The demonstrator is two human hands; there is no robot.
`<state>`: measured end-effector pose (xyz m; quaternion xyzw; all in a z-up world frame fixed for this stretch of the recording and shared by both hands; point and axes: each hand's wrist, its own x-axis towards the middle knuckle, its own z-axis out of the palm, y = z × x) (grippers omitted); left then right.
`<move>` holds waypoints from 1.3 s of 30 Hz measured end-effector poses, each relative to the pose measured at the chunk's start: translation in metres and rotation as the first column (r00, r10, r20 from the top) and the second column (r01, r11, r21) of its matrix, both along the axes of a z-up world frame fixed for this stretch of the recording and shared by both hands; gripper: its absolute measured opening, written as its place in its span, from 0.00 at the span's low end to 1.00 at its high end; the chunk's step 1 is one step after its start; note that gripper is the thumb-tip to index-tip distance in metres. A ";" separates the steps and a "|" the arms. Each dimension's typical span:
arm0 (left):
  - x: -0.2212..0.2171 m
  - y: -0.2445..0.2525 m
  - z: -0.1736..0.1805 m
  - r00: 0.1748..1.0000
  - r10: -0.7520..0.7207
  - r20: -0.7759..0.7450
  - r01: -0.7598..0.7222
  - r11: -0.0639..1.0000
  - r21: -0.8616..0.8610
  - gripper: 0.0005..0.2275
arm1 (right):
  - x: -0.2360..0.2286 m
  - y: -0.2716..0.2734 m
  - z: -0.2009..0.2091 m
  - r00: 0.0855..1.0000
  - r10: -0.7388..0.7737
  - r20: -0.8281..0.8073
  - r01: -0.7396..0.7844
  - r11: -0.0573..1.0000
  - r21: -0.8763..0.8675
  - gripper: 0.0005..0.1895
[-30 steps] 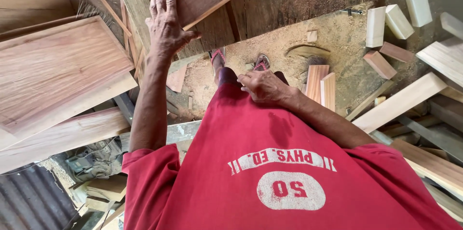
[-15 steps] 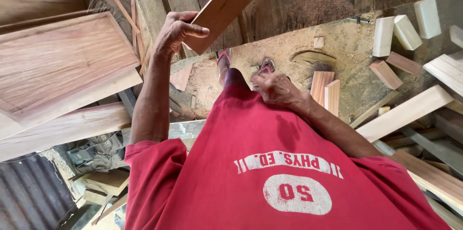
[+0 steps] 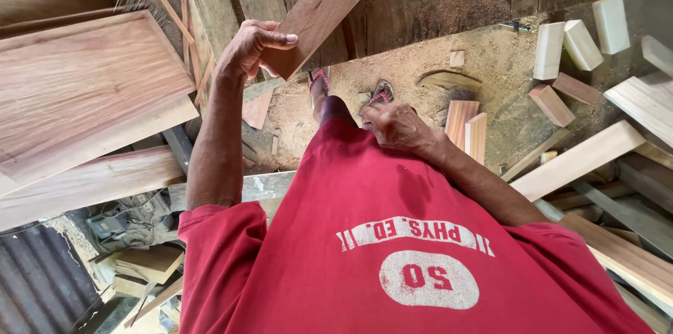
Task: The person repeatedly rubs a small rectangular wooden block against a wooden workbench surface to smooth its edges. The person turns the block over and rubs different sides, then places the block down and picks up another to repeat the process.
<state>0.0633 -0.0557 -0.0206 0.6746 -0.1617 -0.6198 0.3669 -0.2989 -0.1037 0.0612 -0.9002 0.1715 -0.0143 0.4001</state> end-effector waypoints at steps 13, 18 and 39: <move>-0.006 -0.003 0.008 0.999 -0.031 -0.042 0.034 0.997 0.075 0.55 | -0.001 0.003 0.000 0.999 -0.026 0.022 0.025 0.998 0.062 0.07; -0.013 0.010 0.014 0.998 -0.037 -0.049 0.037 0.999 -0.003 0.52 | 0.001 0.001 -0.007 1.000 -0.003 0.016 0.002 0.999 0.054 0.04; -0.201 -0.014 0.016 0.980 0.107 -0.168 -0.091 0.991 0.100 0.37 | -0.033 -0.044 -0.023 0.819 -0.549 -0.168 0.556 0.684 0.473 0.28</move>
